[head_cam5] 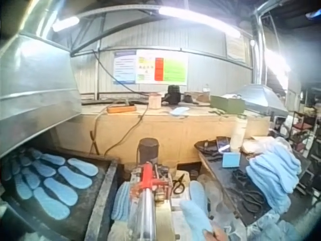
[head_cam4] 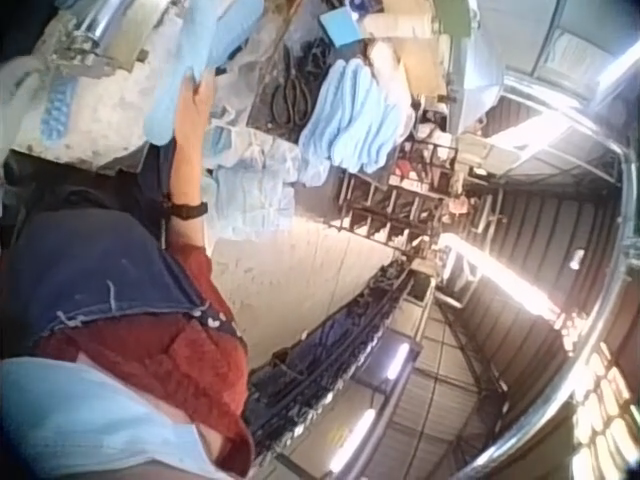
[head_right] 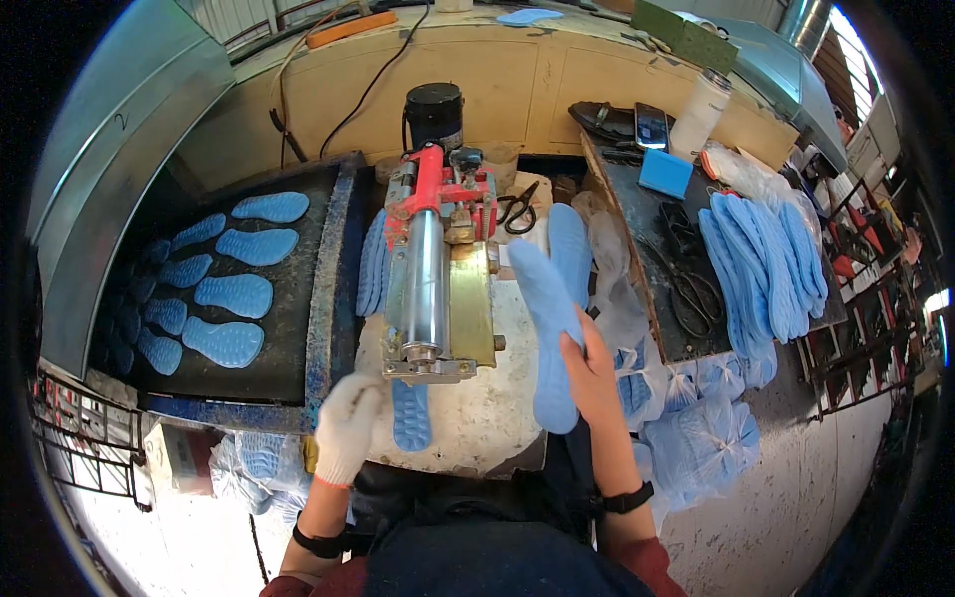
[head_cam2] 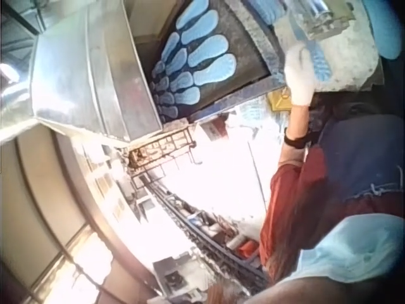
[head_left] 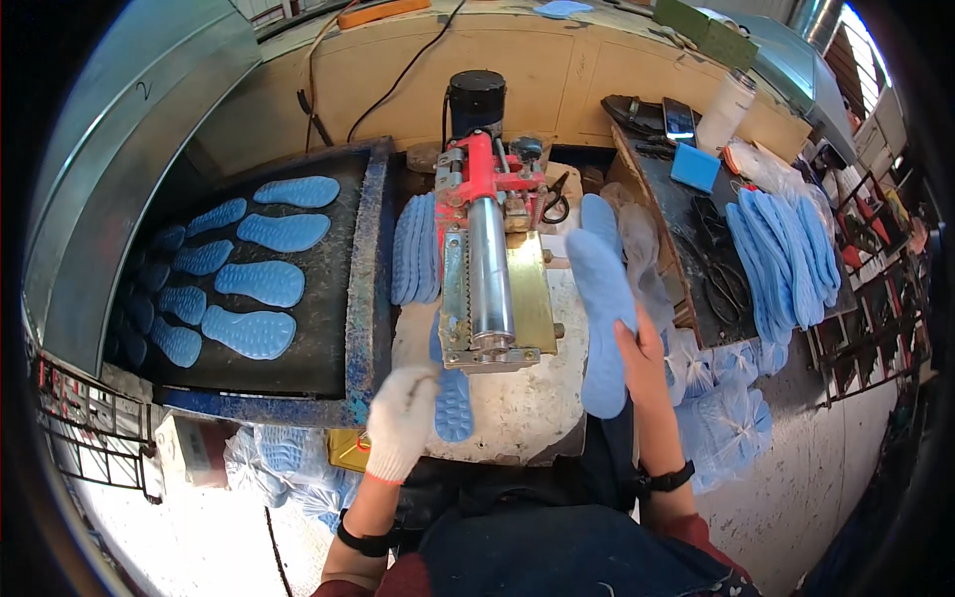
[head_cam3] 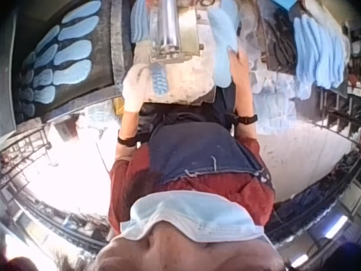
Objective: Use a rolling machine to apply a layer or adhesive to shoe insoles, then stack and bag them.
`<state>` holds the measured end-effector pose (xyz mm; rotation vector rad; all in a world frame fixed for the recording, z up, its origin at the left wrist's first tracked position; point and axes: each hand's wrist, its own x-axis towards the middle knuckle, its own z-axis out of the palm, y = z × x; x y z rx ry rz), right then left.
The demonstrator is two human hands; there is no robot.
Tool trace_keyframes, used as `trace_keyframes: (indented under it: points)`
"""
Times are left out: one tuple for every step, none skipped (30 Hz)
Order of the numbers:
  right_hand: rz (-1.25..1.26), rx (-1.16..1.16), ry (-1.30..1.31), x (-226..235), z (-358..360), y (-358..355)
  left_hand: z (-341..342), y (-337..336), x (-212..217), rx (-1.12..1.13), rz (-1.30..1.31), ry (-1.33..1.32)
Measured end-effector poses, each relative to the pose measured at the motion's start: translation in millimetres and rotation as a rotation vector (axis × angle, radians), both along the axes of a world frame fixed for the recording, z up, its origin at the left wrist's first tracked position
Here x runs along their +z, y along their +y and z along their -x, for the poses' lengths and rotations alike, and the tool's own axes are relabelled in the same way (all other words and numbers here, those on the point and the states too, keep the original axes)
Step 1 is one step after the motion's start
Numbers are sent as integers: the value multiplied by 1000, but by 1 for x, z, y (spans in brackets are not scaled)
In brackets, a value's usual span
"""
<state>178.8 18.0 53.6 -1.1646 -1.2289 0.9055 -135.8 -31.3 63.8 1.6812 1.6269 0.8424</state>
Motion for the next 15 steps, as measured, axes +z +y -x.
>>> trace_keyframes:
  points:
    - [-166, -44, -411, 2, 0, 8, 3, -1, 7, 80, -79, -195]
    - [-163, -47, -413, 6, 4, 15, 4, -2, 16, 165, -154, -391]
    - [-272, -68, -614, 11, 10, 22, 2, -3, 31, 215, -120, -541]
    - [-380, -89, -814, 16, 15, 26, 3, 2, 35, 148, -221, -585]
    - [-380, -90, -816, 23, 20, 30, 4, 6, 39, 83, -323, -630]
    - [-418, -48, -804, 27, 27, 32, 2, 12, 44, 83, -322, -631]
    - [-454, -5, -791, 30, 31, 33, -4, 22, 50, -5, -377, -755]
    - [-452, 0, -786, 32, 37, 34, -7, 30, 57, -90, -431, -872]
    - [-455, 49, -712, 36, 41, 34, -9, 40, 64, -90, -430, -872]
    - [-456, 97, -637, 37, 43, 33, -11, 50, 70, -175, -439, -893]
    - [-455, 99, -635, 35, 44, 30, -13, 59, 76, -258, -448, -912]
    - [-437, 59, -510, 30, 45, 25, -16, 70, 80, -255, -444, -914]
    - [-417, 18, -385, 23, 45, 19, -21, 80, 82, -259, -466, -869]
    - [-411, 16, -389, 13, 38, 12, -27, 88, 85, -268, -487, -826]
    - [-320, -66, -241, 0, 30, 4, -32, 93, 85, -264, -485, -826]
